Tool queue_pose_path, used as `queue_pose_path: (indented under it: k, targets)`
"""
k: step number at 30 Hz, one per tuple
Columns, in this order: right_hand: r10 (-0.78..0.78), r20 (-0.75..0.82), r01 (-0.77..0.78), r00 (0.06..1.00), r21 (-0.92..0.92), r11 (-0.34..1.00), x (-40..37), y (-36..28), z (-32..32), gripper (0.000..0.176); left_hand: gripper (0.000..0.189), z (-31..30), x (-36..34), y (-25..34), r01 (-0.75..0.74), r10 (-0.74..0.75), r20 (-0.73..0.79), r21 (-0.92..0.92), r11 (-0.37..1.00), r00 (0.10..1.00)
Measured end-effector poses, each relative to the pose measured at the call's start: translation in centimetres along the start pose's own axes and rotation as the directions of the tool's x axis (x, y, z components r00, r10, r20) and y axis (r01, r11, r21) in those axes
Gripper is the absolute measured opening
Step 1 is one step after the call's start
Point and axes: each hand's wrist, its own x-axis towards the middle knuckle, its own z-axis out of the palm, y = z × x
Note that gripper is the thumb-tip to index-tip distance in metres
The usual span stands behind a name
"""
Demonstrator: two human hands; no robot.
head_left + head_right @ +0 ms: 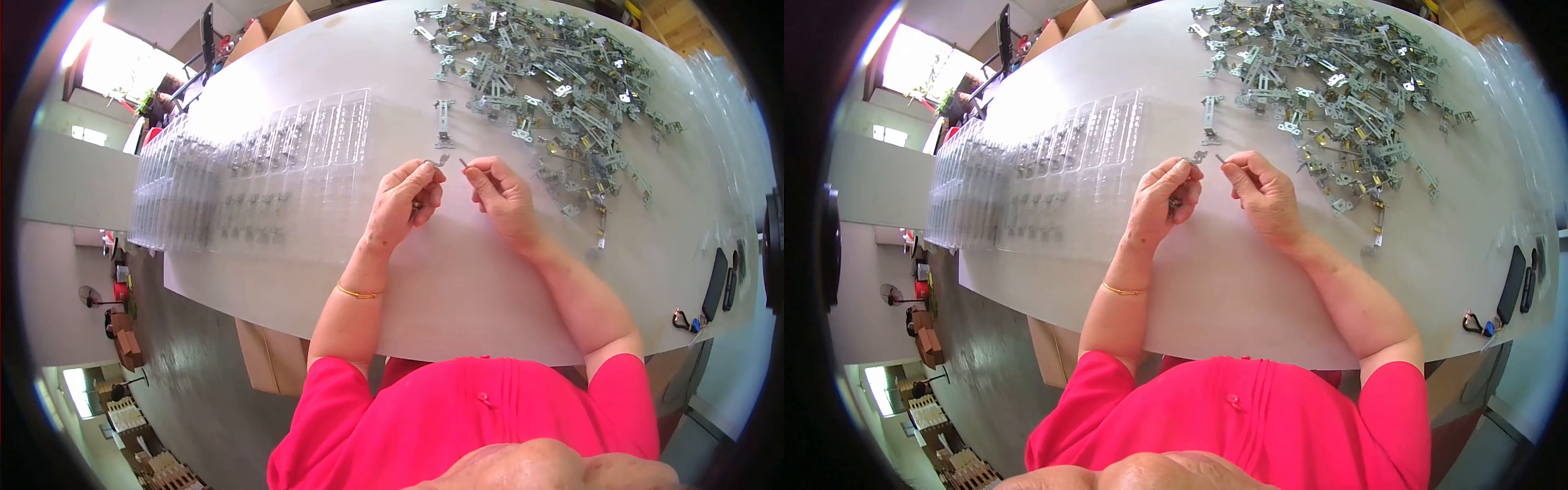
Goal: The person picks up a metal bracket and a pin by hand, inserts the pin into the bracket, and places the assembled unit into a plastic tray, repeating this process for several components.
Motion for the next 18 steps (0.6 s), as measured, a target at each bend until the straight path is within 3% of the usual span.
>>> queue_pose_path:
  k: [18]
  targets:
    - [-0.073,0.056,0.081,0.996,-0.138,0.987,0.01,0.08,-0.29,0.01,0.032,-0.52,0.08,-0.47,-0.012,0.009,0.087,0.032,0.999,0.996]
